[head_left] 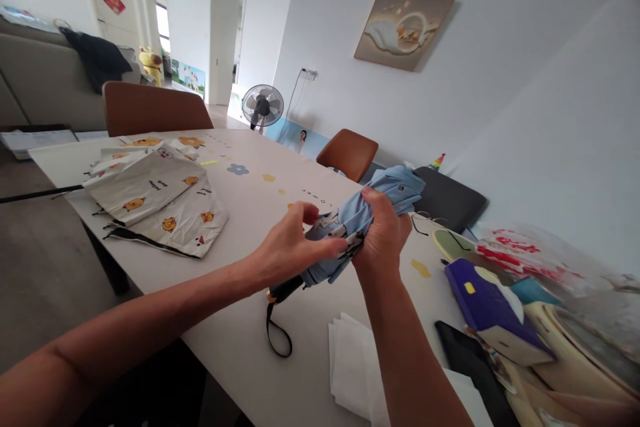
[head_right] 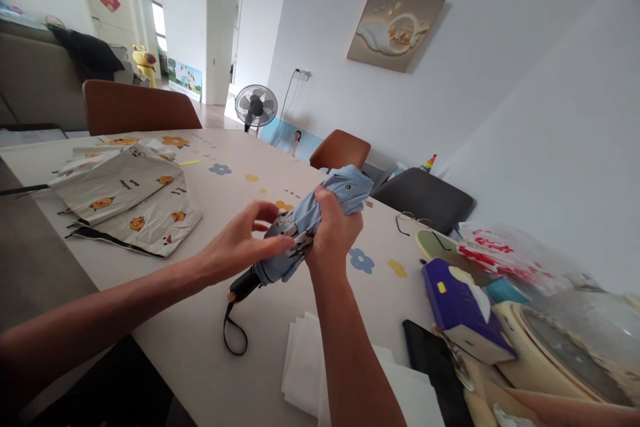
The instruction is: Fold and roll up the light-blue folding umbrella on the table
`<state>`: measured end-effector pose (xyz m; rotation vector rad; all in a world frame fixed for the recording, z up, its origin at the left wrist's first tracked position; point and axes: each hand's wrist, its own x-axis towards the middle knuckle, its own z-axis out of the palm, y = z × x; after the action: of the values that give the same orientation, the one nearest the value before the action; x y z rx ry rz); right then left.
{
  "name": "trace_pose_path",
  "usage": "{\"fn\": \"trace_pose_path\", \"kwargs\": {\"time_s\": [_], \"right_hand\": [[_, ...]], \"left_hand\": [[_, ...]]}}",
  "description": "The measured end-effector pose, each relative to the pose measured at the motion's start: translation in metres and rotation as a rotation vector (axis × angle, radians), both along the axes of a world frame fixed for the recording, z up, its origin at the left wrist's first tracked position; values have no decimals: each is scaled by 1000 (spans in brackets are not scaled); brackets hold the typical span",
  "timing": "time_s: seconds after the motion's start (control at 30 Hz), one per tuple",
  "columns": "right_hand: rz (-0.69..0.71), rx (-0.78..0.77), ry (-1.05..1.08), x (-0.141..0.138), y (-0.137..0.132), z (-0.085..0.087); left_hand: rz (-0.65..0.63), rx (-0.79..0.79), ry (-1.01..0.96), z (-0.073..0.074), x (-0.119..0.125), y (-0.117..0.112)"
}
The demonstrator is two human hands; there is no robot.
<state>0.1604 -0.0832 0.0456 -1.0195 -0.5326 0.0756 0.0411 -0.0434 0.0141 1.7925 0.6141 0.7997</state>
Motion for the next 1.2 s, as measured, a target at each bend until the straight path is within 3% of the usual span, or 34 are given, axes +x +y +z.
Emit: {"fn": "trace_pose_path", "kwargs": {"time_s": [0.07,0.2,0.3,0.47,0.57,0.67,0.83,0.97,1.07,1.2], "right_hand": [[-33,11,-17,-1,-1,1],[-105,5,-43,-3,-3,3],[-141,33,-64,-6,-3,5],[-200,32,-98,-12,-4,5],[-236,-17,-113,-15,-5,4],[-236,-45,-88,-19,-6,5],[-214,-33,-84,-24,-6,7],[-119,56,-72,-26,-3,5],[-92,52,-48,-26,-1,3],[-54,10,-7,-25,-1,2]], "left_hand": [[-27,79,109,2,-2,-7],[58,310,140,2,-3,-17],[117,436,150,-5,0,-22],[371,690,66,-21,4,-38],[395,885,47,-26,9,-51],[418,960,87,-25,18,-58],[479,986,104,-25,31,-47],[472,866,90,-27,30,-30],[376,736,145,-23,25,-22],[223,498,362,-11,17,-17]]}}
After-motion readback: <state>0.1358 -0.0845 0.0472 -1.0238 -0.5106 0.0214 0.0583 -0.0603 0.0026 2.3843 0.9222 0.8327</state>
